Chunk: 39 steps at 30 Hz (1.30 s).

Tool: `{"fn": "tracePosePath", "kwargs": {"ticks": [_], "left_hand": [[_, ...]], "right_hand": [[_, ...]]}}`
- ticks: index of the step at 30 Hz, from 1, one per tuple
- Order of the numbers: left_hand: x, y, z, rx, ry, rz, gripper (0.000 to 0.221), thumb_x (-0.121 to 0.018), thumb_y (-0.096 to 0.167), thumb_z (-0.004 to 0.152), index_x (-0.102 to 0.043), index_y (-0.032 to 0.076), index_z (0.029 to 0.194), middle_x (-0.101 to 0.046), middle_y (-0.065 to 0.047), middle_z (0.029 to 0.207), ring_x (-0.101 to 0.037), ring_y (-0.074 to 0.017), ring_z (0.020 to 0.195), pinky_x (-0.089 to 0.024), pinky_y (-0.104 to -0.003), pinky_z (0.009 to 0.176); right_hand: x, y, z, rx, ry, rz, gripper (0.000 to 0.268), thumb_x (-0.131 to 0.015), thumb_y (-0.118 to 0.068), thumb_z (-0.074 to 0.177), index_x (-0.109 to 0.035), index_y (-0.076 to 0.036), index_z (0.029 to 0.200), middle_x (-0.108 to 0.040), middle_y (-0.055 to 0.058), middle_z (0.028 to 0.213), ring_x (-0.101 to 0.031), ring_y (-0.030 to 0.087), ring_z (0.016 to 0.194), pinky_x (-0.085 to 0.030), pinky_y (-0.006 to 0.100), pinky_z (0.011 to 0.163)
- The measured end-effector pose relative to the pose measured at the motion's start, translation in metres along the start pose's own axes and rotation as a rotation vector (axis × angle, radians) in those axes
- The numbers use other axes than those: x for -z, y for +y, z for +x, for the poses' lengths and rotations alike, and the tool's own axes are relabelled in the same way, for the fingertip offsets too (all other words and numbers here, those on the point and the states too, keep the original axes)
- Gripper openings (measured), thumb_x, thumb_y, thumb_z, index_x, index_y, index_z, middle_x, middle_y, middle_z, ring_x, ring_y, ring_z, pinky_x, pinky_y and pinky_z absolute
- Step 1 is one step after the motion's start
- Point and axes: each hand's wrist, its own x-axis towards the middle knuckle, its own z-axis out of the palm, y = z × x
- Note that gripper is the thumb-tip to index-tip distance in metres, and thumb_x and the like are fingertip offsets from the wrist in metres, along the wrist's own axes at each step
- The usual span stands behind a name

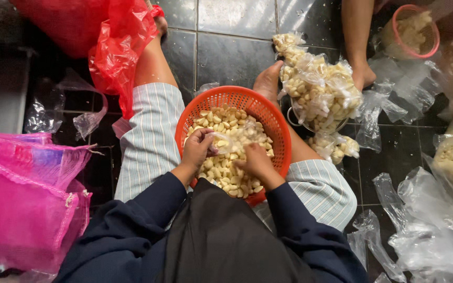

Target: The person packages peeled garlic cloves from a red basket into small clear plastic bags by hand.

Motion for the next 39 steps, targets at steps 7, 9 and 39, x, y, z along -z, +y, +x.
{"fn": "tracePosePath", "kwargs": {"ticks": [7,9,39], "left_hand": [[0.007,-0.011,0.008,0.017,-0.068,-0.057,0.036,-0.071,0.013,0.092,-0.06,0.007,0.127,-0.056,-0.006,0.087,-0.071,-0.0237,0.06,-0.069,-0.042,0.058],[0.006,-0.01,0.006,0.049,-0.118,-0.074,0.044,-0.073,0.009,0.091,-0.054,0.008,0.131,-0.058,-0.008,0.088,-0.073,-0.0268,0.062,-0.069,-0.044,0.06],[-0.006,0.003,-0.006,0.094,-0.159,-0.088,0.032,-0.074,0.012,0.091,-0.066,0.008,0.122,-0.057,-0.009,0.08,-0.073,-0.0256,0.063,-0.069,-0.048,0.063]], "right_hand": [[-0.024,-0.05,-0.037,0.088,-0.11,-0.278,0.074,-0.078,-0.058,0.081,-0.058,-0.005,0.128,-0.055,0.017,0.119,-0.046,0.049,0.121,-0.056,0.067,0.08],[-0.033,-0.046,-0.038,0.11,-0.128,-0.007,0.052,-0.075,-0.044,0.087,-0.057,-0.012,0.124,-0.056,0.018,0.126,-0.058,0.049,0.118,-0.057,0.062,0.088],[0.045,-0.058,0.006,0.231,0.252,0.433,0.029,-0.063,-0.012,0.087,-0.075,-0.02,0.112,-0.064,0.011,0.118,-0.07,0.03,0.111,-0.056,0.045,0.096]]}}
